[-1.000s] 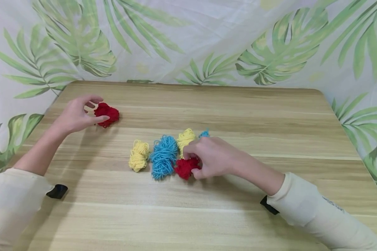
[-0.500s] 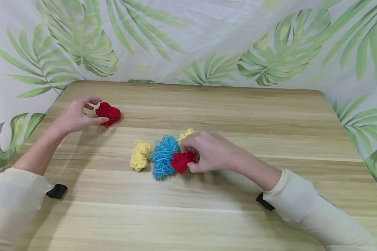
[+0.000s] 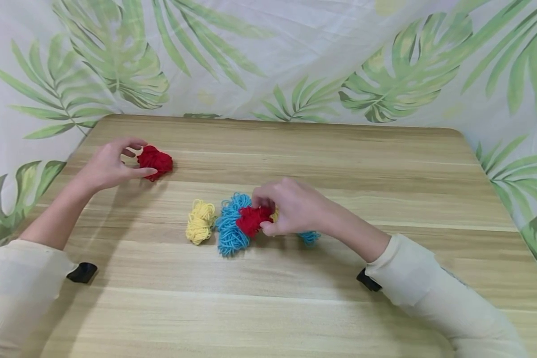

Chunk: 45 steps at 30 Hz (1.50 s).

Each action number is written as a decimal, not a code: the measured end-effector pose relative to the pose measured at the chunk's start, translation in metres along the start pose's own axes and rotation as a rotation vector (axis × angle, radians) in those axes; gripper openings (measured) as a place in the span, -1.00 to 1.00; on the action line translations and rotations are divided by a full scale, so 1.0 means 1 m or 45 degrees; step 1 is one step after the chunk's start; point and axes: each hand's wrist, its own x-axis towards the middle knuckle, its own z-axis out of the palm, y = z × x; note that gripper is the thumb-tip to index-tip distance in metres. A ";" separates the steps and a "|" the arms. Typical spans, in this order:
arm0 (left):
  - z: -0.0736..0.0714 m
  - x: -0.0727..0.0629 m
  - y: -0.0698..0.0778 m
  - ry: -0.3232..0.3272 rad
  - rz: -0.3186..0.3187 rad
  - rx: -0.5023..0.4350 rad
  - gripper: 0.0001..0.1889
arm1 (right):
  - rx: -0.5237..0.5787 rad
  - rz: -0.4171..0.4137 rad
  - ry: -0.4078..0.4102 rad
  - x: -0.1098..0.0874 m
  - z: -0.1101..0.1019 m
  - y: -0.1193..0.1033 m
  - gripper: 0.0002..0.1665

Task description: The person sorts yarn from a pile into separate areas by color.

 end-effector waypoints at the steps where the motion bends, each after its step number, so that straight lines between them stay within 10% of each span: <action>1: 0.000 0.000 0.000 0.000 0.000 -0.005 -0.24 | 0.000 -0.008 0.005 0.001 0.000 0.001 -0.70; 45: -0.001 -0.004 -0.001 -0.018 -0.021 -0.018 -0.23 | 0.100 -0.044 0.121 0.038 0.002 0.006 -0.73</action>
